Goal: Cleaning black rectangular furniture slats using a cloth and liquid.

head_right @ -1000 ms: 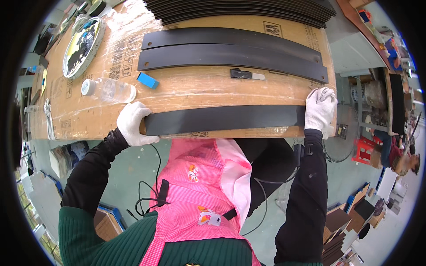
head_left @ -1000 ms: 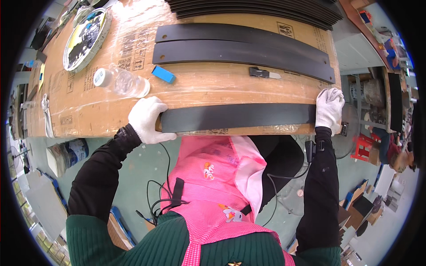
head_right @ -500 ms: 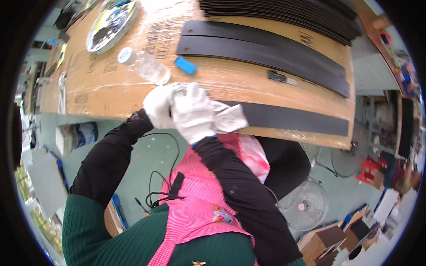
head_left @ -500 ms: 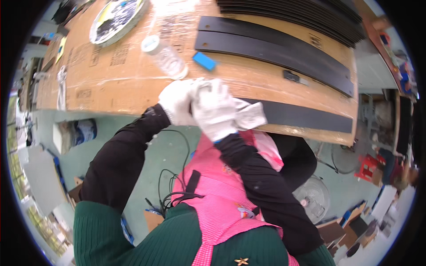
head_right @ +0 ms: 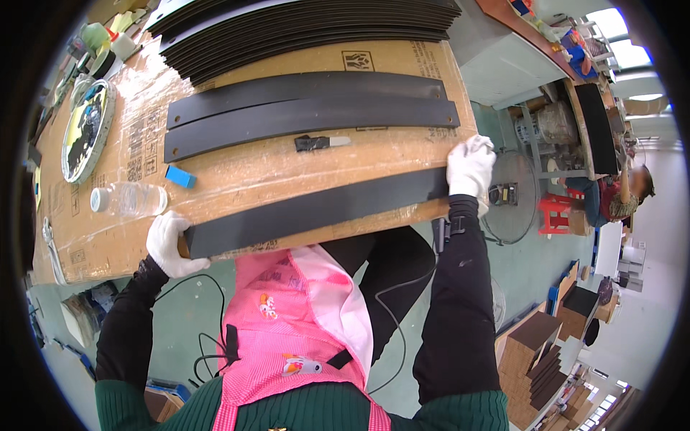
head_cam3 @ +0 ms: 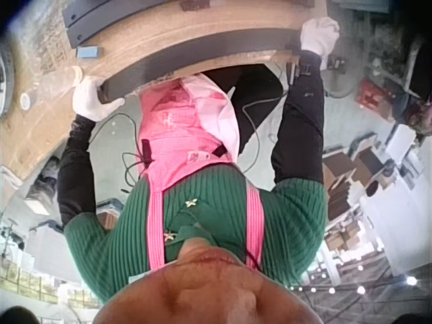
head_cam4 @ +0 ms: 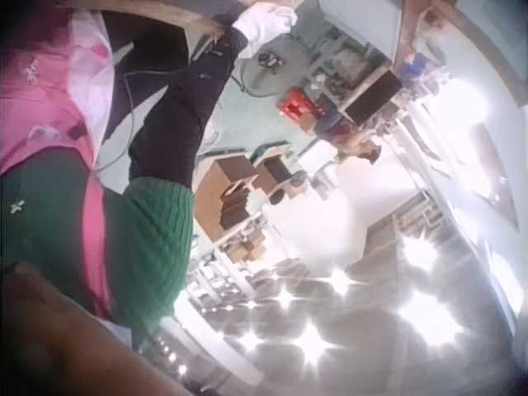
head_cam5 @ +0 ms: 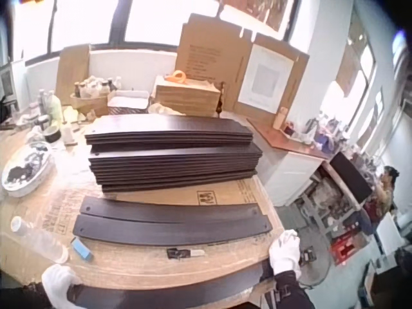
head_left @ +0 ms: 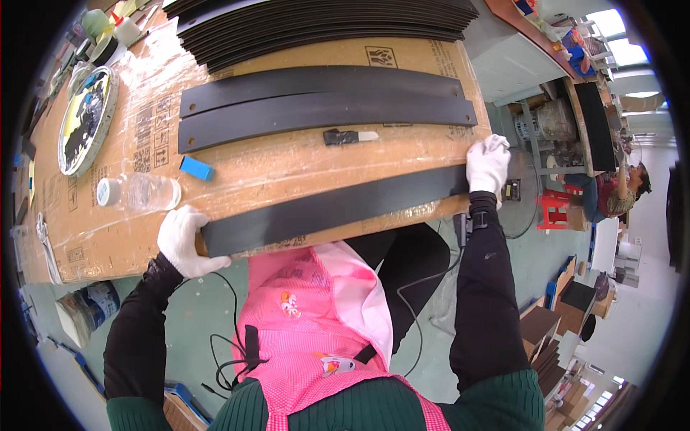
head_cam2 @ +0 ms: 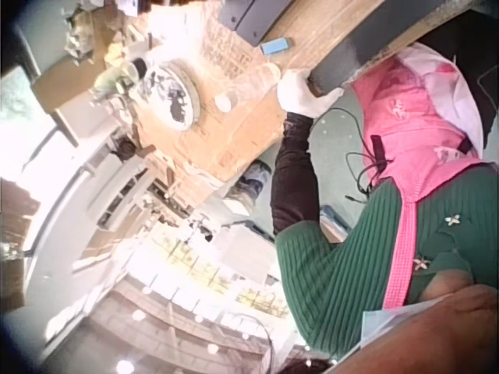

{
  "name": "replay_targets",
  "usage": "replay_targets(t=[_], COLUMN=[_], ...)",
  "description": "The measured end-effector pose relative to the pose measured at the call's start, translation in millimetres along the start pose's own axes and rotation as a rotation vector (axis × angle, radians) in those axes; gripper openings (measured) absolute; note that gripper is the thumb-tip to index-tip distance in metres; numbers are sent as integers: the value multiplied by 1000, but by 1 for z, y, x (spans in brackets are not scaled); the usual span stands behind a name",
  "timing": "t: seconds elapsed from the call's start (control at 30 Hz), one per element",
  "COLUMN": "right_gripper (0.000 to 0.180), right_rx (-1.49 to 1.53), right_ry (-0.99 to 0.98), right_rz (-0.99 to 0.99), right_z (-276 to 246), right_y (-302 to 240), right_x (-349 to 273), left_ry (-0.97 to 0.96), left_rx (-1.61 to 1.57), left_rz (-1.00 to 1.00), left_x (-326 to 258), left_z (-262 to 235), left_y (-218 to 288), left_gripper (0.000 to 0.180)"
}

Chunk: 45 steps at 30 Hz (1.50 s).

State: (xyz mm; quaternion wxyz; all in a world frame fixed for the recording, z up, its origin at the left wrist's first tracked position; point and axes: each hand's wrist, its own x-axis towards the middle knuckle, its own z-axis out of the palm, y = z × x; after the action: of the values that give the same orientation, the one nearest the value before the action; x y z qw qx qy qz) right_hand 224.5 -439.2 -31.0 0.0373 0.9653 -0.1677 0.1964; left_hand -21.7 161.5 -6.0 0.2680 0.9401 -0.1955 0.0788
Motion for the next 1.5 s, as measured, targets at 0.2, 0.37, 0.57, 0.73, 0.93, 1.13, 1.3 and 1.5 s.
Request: replay_targets(t=[0.2,0.37,0.57,0.73,0.93,1.13,1.3,1.5], right_gripper=[39,21,52,37,32,16,32,37], right_rx=[19,38,-58,564,839,355,506,-28], right_ry=[177,260,89,-308,-316,-208,26,44], right_rz=[76,-458,-933,-935,-953,-424,-159,-242], right_z=[18,-14,-86,-140,-151,-76,27,-18], right_y=[24,-43,-209,-312,-288,-111,79,13], right_x=[23,-39,-161,-287,-307,-139,-25,-14], left_ry=[-20,-21,-95,-114,3,-6,-24,-24], left_rx=[-6,4,1,-21,2,25,7,-3], left_rz=[-35,-45,-108,-105,16,-44,13,-50], left_x=[-8,-1,-11,14,-3,-18,4,-7], left_z=[-1,-3,-6,-6,6,-4,4,-1], left_y=[1,3,-3,15,-3,1,-3,-4], left_gripper=[74,70,68,56,67,73,75,71])
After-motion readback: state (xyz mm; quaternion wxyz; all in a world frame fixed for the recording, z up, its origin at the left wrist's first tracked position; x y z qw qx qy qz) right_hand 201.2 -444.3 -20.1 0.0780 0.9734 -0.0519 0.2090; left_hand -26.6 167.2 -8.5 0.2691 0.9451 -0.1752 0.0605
